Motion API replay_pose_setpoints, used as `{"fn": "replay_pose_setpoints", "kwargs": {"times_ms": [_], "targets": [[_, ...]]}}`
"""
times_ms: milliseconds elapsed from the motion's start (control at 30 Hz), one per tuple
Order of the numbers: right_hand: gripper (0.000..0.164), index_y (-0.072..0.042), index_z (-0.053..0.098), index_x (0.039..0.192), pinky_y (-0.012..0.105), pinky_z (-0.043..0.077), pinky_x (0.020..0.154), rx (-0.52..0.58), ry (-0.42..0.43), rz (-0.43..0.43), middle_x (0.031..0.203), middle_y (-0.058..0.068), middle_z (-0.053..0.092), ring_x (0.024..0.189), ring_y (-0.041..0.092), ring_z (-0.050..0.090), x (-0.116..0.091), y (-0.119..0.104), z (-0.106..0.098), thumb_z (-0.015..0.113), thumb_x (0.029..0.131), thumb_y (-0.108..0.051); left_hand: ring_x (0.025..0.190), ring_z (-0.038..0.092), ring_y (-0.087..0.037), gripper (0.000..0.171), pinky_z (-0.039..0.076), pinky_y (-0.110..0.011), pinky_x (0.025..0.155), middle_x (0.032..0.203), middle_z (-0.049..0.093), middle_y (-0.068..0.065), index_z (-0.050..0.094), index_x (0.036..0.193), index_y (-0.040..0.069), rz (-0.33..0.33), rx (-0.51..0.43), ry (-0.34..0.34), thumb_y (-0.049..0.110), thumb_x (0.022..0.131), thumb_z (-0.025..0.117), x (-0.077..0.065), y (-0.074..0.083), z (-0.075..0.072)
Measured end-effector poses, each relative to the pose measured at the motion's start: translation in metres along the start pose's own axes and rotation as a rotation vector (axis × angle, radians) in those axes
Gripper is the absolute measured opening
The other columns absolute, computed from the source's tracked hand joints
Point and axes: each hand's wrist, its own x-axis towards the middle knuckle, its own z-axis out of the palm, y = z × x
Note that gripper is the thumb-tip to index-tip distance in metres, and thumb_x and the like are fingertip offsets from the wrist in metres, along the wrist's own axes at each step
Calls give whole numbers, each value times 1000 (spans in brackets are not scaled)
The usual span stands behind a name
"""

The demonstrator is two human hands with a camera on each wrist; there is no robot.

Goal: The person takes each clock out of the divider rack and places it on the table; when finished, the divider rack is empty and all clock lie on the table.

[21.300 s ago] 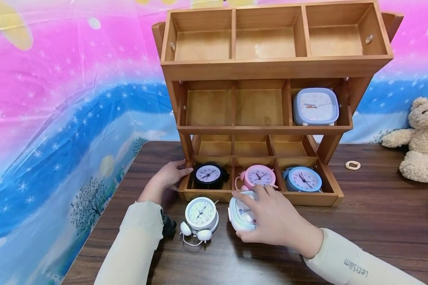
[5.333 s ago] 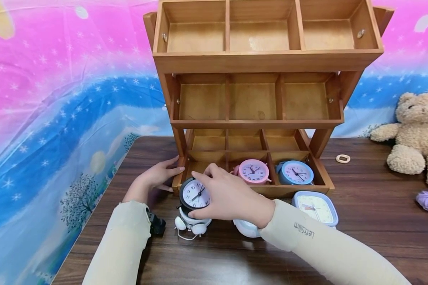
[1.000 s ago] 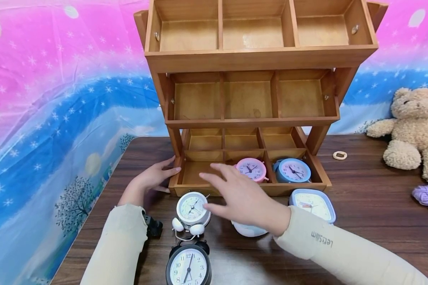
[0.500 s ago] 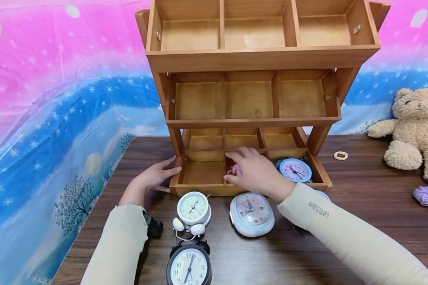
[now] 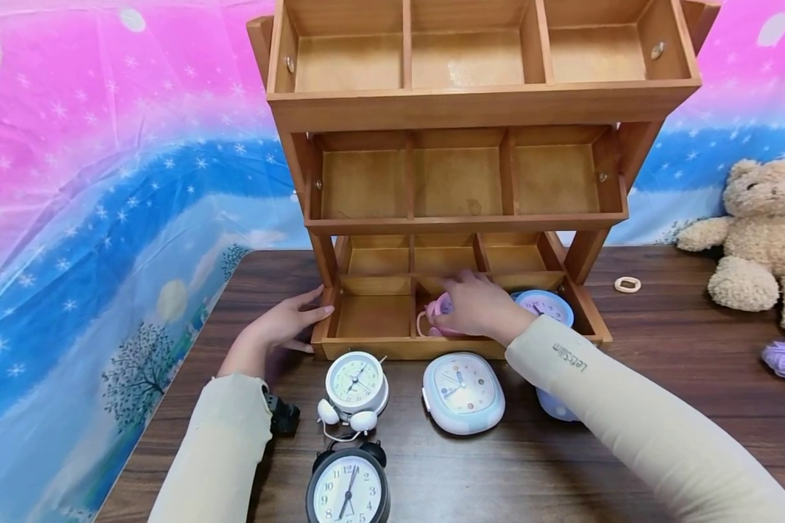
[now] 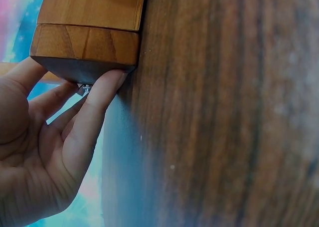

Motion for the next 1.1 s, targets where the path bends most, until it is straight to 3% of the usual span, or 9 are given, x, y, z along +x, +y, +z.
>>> {"fn": "replay_pose_setpoints", "kwargs": {"times_ms": [367, 667, 933, 1100], "targets": [[84, -7, 49, 147, 57, 44, 103, -2, -62, 6, 137, 28, 50, 123, 43, 51, 2, 1, -3, 74, 80, -53, 137, 39, -45, 72, 57, -46, 88, 163, 8, -24, 6, 161, 19, -1, -4, 2, 31, 105, 50, -1, 1, -2], [66, -6, 59, 135, 55, 50, 94, -59, -72, -56, 126, 24, 60, 117, 38, 55, 4, 0, 0, 70, 87, -49, 134, 43, -44, 73, 57, -46, 87, 163, 10, -24, 6, 161, 20, 3, 6, 2, 32, 105, 50, 0, -1, -1], [50, -11, 68, 113, 51, 52, 90, -52, -28, -43, 107, 11, 69, 110, 33, 58, 6, 3, 1, 75, 81, -49, 134, 43, -44, 72, 57, -45, 87, 163, 9, -24, 6, 161, 20, 1, 16, 7, 33, 105, 50, 1, 0, -1], [45, -16, 70, 108, 51, 53, 85, -47, -27, -12, 106, 8, 68, 108, 30, 58, 5, 2, -1, 71, 82, -52, 134, 44, -44, 72, 58, -45, 86, 163, 9, -24, 6, 161, 20, -4, 18, 10, 33, 105, 50, 1, -1, -1]]}}
